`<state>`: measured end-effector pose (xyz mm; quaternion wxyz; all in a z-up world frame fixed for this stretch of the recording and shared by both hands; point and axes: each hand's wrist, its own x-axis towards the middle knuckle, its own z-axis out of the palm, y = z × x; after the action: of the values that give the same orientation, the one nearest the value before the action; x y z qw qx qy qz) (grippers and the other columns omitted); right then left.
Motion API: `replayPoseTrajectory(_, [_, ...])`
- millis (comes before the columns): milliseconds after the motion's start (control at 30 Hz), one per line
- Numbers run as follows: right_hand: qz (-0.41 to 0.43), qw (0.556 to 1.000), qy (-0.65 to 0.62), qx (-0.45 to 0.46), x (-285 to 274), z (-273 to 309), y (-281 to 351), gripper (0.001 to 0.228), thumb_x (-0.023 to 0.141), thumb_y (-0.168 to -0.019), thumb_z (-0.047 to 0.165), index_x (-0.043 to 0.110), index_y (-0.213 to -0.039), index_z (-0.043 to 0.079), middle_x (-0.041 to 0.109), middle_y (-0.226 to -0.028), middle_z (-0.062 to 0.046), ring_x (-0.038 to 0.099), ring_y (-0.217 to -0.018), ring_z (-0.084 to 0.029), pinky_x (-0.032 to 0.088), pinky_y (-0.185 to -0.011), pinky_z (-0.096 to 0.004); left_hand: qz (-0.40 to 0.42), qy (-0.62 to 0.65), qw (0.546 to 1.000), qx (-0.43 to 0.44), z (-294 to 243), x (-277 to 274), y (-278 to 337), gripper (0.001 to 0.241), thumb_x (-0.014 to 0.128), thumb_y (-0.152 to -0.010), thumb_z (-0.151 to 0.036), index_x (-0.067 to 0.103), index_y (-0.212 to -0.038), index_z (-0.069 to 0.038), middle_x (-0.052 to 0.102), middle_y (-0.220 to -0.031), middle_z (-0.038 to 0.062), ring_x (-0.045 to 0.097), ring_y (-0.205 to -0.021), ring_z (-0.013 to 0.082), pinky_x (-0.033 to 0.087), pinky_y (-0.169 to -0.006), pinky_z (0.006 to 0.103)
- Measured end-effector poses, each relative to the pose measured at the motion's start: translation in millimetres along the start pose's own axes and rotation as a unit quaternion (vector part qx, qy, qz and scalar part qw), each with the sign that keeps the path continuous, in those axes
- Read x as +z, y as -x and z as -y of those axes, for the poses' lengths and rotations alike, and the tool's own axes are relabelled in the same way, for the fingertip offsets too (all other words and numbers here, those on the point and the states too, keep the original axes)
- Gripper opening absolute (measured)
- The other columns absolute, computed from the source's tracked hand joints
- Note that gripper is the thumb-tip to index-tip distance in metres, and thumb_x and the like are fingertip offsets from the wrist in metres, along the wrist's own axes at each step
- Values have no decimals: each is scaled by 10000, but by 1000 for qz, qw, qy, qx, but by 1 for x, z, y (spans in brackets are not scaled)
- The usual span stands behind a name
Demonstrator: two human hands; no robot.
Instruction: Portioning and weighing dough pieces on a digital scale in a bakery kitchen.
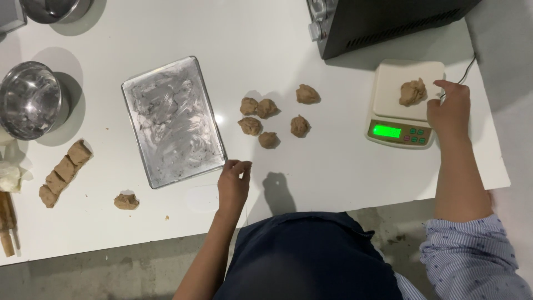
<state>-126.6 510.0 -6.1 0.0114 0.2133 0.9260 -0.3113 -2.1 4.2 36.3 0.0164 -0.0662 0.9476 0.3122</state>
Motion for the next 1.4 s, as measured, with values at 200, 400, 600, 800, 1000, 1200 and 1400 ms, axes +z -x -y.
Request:
replayPoseTrajectory(200, [20,998,0,-54,18,20,-1,750,794,-896,201,458,-1554,71,385,-1467,-232,455,-1338,-426,414,-1102,-488,-92,-34,993,58,10,-10,2,245,732,-815,-56,735,-1060,-60,628,-1141,211,689,-909,341,594,-697,389])
replayPoseTrajectory(400, [-22,995,30,-91,51,10,-12,971,893,-787,186,369,-1575,-34,432,-1394,-288,448,-1291,-461,426,-1052,-538,22,-9,996,-82,3,-26,5,330,721,-899,-140,693,-1225,-102,713,-1078,119,723,-842,275,584,-747,385])
replayPoseTrajectory(600, [-57,989,-132,-20,78,-37,-38,524,780,-924,76,506,-1368,26,654,-1310,-145,679,-1187,-255,566,-1039,-346,-83,18,996,26,11,-16,10,507,800,-812,-126,652,-1287,-34,586,-1223,205,660,-936,331,574,-768,430])
replayPoseTrajectory(800, [11,963,-257,-77,40,68,46,687,778,-883,0,435,-1475,68,662,-1279,-131,653,-1140,-209,545,-923,-316,-162,9,987,20,10,-21,0,398,836,-815,-134,705,-1184,-63,494,-1304,187,626,-1010,321,591,-781,393])
replayPoseTrajectory(1000, [246,920,-287,-100,62,116,106,508,747,-867,7,565,-1340,45,633,-1269,-128,642,-1150,-194,580,-991,-318,-20,171,985,24,-24,3,-21,454,826,-849,-131,678,-1277,-98,508,-1366,143,679,-1038,231,643,-823,315])
replayPoseTrajectory(1200, [389,807,-437,-79,91,140,150,489,699,-874,-24,541,-1335,2,641,-1269,-105,626,-1211,-195,528,-1038,-331,-8,324,939,117,-83,21,-24,569,819,-844,-77,594,-1364,-19,567,-1370,137,712,-1096,225,629,-912,318])
replayPoseTrajectory(1400, [432,812,-384,-88,104,143,163,547,695,-904,38,484,-1408,-1,572,-1348,-105,584,-1256,-177,503,-1021,-309,29,313,948,48,-84,34,-24,410,791,-867,-34,663,-1256,-6,650,-1226,132,769,-983,215,658,-826,286])
